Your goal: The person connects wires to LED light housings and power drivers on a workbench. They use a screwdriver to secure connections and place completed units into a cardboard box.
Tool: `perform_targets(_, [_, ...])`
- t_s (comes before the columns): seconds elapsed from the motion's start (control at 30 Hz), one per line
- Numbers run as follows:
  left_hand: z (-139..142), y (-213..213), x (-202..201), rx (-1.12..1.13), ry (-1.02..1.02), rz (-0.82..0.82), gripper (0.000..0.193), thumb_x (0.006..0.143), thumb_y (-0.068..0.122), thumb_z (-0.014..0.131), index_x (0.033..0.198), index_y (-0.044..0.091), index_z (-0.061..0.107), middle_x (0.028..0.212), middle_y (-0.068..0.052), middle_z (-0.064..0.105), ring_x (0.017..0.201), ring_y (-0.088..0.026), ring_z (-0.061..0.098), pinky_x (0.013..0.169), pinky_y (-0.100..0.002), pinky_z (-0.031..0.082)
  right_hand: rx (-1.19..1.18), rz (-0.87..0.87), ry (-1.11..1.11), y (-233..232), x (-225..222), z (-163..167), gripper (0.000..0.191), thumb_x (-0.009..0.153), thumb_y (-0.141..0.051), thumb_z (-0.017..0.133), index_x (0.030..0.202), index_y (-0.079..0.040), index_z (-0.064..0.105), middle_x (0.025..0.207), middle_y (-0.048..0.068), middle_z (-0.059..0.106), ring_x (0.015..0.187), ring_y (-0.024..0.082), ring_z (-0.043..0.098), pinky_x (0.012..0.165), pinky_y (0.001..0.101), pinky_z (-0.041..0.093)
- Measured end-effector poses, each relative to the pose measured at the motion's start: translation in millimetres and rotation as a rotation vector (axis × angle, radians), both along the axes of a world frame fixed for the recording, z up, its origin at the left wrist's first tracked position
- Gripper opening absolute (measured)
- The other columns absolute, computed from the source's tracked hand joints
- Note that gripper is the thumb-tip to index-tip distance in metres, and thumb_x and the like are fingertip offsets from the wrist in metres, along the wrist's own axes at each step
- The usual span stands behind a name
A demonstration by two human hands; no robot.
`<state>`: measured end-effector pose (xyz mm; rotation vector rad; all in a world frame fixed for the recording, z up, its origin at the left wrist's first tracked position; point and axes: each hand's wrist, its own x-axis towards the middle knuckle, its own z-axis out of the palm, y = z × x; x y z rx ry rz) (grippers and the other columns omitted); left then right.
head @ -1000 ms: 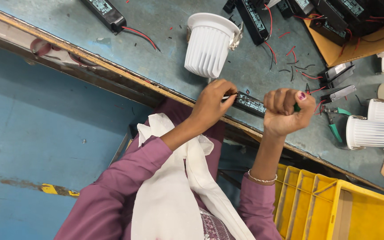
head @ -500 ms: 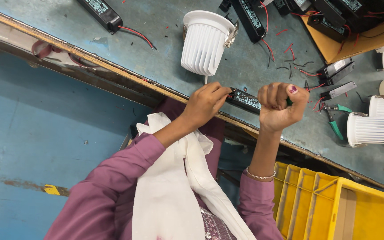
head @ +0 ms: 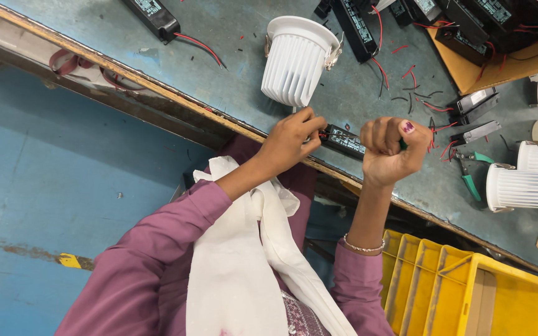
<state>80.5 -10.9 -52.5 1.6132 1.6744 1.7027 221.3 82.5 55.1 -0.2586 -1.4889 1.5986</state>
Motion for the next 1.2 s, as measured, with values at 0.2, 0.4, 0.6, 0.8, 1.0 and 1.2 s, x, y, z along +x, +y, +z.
perform_targets(0.2, [1, 3, -8, -0.041, -0.028, -0.052, 0.017, 0.084, 0.007, 0.069, 0.1, 0.005, 0.065, 0.09, -0.009, 0.06, 0.079, -0.027, 0.066, 0.072, -0.04, 0.053, -0.019, 0.017, 0.009, 2, -1, 0, 0.046, 0.096, -0.023, 0.045, 0.06, -0.011, 0.021, 0.053, -0.001, 0.018, 0.042, 0.01, 0.014, 0.044, 0.031, 0.016])
perform_targets(0.4, [3, 7, -12, -0.058, -0.037, -0.078, 0.015, 0.084, 0.009, 0.069, 0.098, 0.004, 0.065, 0.089, -0.009, 0.061, 0.077, -0.027, 0.067, 0.071, -0.039, 0.054, 0.001, -0.008, 0.013, 4, 1, -1, 0.046, 0.096, -0.023, 0.045, 0.059, -0.011, 0.021, 0.053, -0.002, 0.018, 0.042, 0.01, 0.013, 0.044, 0.0307, 0.015])
perform_targets(0.6, [3, 8, -10, -0.08, -0.052, -0.079, 0.015, 0.084, 0.006, 0.069, 0.098, 0.004, 0.066, 0.089, -0.008, 0.062, 0.078, -0.026, 0.068, 0.072, -0.038, 0.054, -0.019, -0.003, 0.031, 8, 2, -4, 0.047, 0.096, -0.025, 0.045, 0.059, -0.012, 0.02, 0.052, -0.001, 0.018, 0.041, 0.01, 0.013, 0.044, 0.0307, 0.014])
perform_targets(0.8, [3, 16, -5, -0.13, -0.001, -0.041, 0.01, 0.084, 0.004, 0.071, 0.094, 0.004, 0.067, 0.093, -0.01, 0.064, 0.083, -0.032, 0.069, 0.074, -0.041, 0.054, -0.029, 0.001, 0.039, 11, 5, -7, 0.047, 0.096, -0.026, 0.045, 0.059, -0.012, 0.02, 0.052, -0.001, 0.018, 0.041, 0.01, 0.013, 0.044, 0.0313, 0.014])
perform_targets(1.0, [3, 20, -1, -0.179, 0.086, -0.02, 0.007, 0.084, 0.007, 0.071, 0.09, 0.003, 0.068, 0.094, -0.013, 0.065, 0.084, -0.037, 0.067, 0.073, -0.047, 0.053, -0.008, -0.012, 0.043, 10, 8, -8, 0.047, 0.097, -0.026, 0.045, 0.06, -0.011, 0.02, 0.053, -0.001, 0.017, 0.042, 0.01, 0.013, 0.043, 0.0313, 0.015])
perform_targets(1.2, [0, 33, 1, -0.234, 0.091, -0.003, 0.003, 0.084, 0.008, 0.07, 0.084, 0.005, 0.069, 0.092, -0.011, 0.068, 0.085, -0.036, 0.068, 0.074, -0.047, 0.053, 0.005, -0.031, 0.05, 10, 10, -11, 0.046, 0.096, -0.025, 0.046, 0.06, -0.011, 0.02, 0.053, -0.001, 0.02, 0.042, 0.01, 0.013, 0.044, 0.0308, 0.014])
